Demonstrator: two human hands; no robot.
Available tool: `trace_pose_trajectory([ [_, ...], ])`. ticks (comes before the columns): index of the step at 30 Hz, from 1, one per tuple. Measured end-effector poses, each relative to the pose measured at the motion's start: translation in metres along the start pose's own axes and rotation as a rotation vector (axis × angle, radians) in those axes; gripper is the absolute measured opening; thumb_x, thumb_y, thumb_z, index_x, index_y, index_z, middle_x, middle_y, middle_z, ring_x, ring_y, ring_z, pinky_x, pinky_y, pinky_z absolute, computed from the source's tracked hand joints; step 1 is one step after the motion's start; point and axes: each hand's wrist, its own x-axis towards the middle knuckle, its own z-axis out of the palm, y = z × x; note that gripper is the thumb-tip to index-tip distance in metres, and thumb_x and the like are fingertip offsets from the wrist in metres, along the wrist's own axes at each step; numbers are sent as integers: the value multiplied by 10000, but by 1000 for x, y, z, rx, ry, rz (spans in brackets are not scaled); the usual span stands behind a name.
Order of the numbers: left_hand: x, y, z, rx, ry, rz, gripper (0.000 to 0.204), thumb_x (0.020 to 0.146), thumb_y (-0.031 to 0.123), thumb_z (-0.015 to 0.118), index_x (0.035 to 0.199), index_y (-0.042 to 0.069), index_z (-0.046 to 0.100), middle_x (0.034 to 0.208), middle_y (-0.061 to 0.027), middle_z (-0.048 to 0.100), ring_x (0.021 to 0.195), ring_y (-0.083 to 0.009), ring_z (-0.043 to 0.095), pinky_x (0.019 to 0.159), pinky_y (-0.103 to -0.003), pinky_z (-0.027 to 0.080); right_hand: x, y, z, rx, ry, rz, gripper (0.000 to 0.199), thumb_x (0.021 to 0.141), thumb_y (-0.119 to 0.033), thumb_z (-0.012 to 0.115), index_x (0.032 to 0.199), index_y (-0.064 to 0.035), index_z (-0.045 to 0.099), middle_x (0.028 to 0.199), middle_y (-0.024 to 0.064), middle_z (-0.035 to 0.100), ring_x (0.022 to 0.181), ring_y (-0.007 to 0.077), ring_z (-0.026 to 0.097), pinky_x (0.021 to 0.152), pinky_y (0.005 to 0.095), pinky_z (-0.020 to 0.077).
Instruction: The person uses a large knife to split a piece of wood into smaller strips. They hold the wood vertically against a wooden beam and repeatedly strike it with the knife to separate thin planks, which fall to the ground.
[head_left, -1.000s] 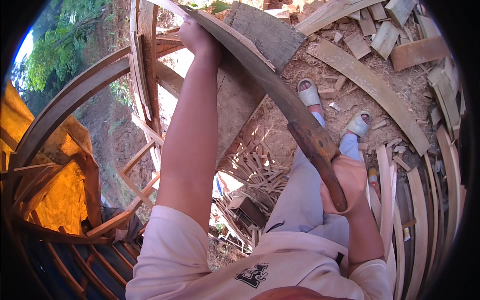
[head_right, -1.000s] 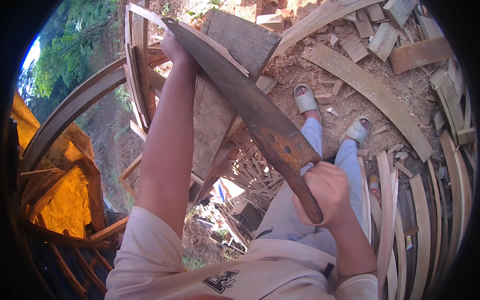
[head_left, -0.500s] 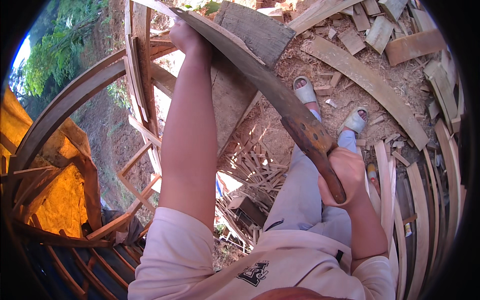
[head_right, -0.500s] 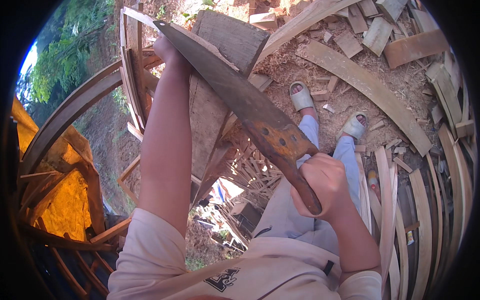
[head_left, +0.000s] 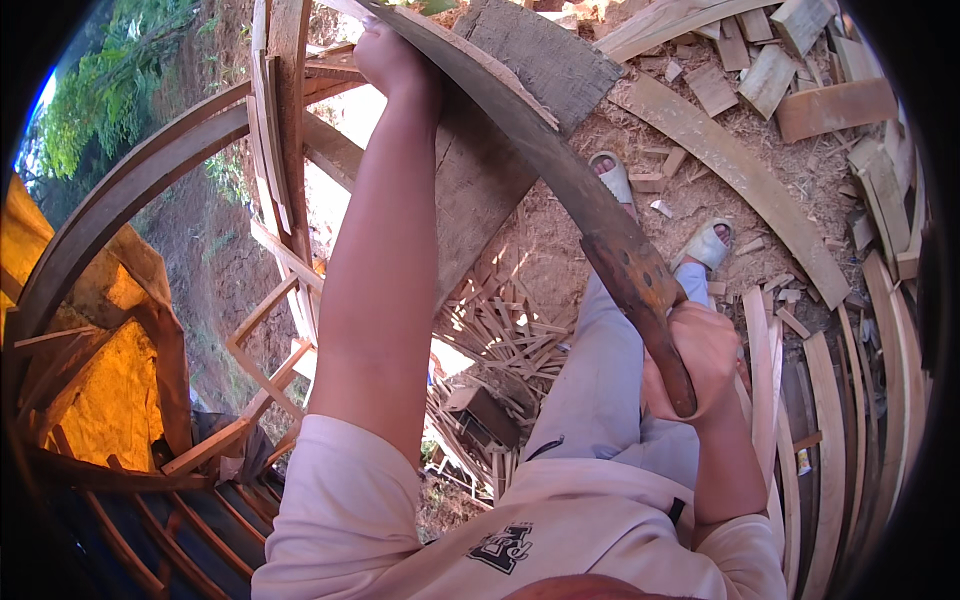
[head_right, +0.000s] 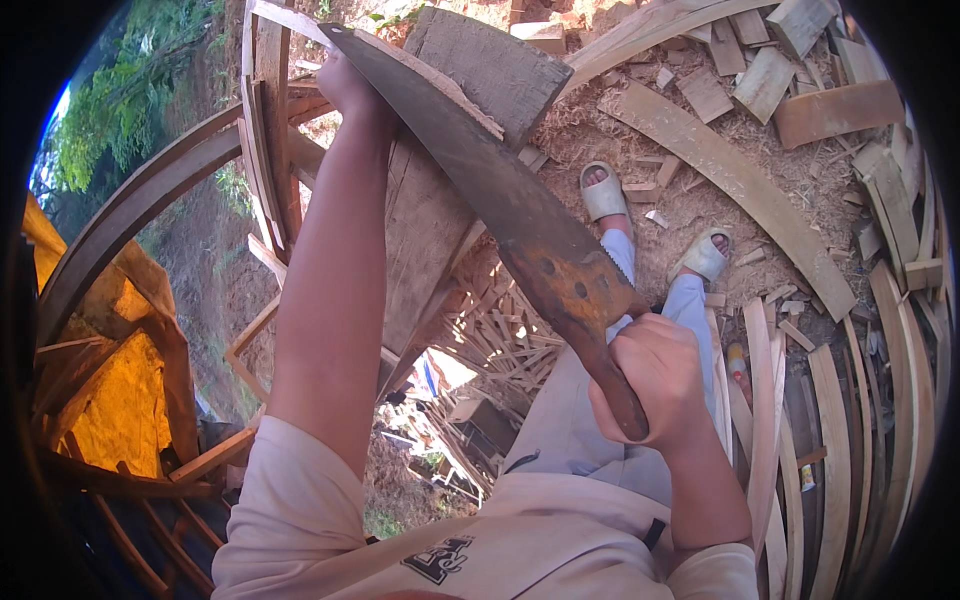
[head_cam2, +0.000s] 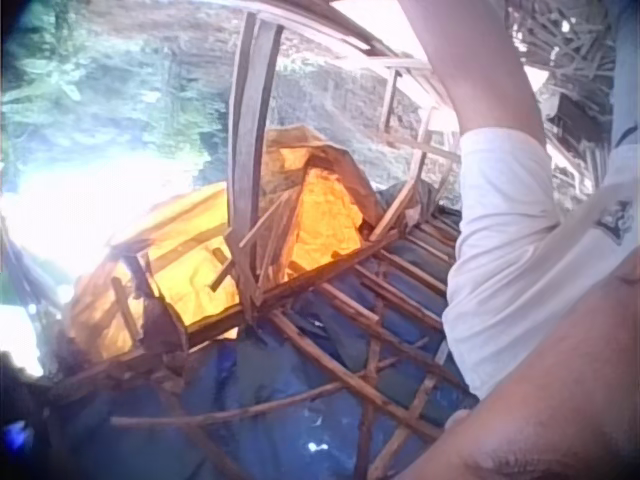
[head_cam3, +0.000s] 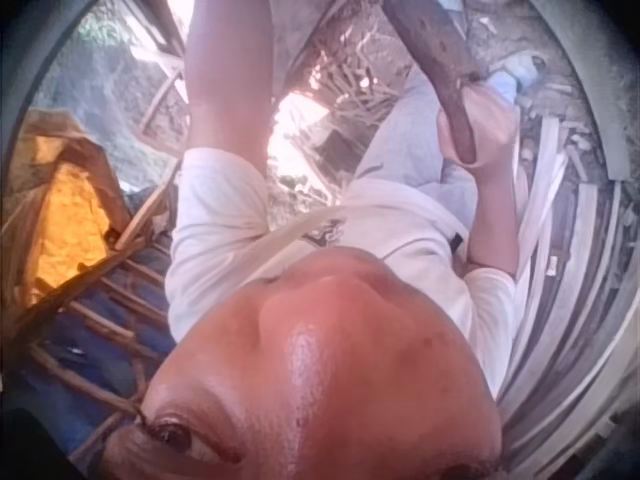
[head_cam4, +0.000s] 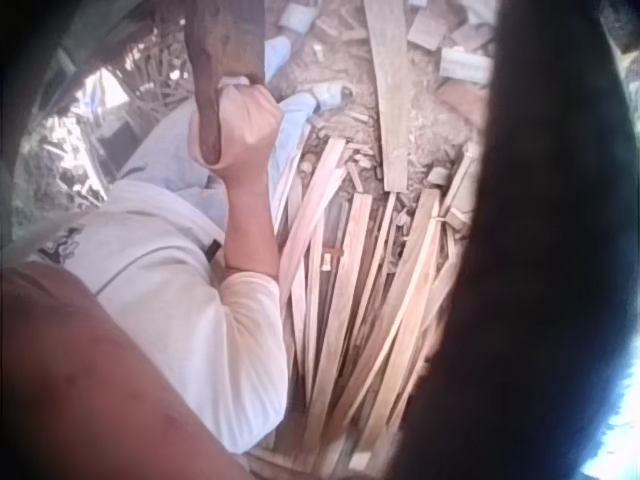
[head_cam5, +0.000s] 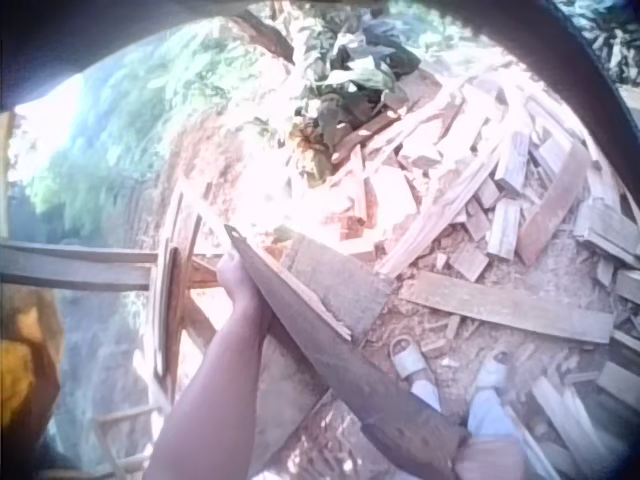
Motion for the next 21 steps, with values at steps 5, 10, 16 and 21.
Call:
trace_pose_trajectory([
  [5,-1,4,1,-83,6,-86,517,1096,308,412,996,-101,711,934,-209,753,812,-298,733,763,-450,555,37,3,-1,-30,-32,-21,236,617,8,707,689,-48,489,610,116,479,538,349,524,536,427,426],
  [10,-2,6,2,-51,35,-97,475,1063,272,457,1030,-121,721,956,-224,760,835,-291,741,767,-444,561,31,5,-7,-40,-25,-5,227,618,5,702,681,-42,489,609,119,477,537,356,519,530,435,419],
  [16,9,-10,2,89,72,39,520,1099,276,423,1014,-153,703,952,-267,755,832,-371,740,782,-472,562,-33,8,-24,-21,-7,22,199,598,16,655,658,-39,474,601,120,455,518,348,488,513,430,398],
  [21,10,-8,0,147,59,-23,471,1087,296,462,987,-104,690,913,-161,728,781,-262,715,712,-404,559,-53,-14,-49,-63,-71,48,200,573,25,631,648,-36,457,597,109,435,501,337,467,501,414,391],
])
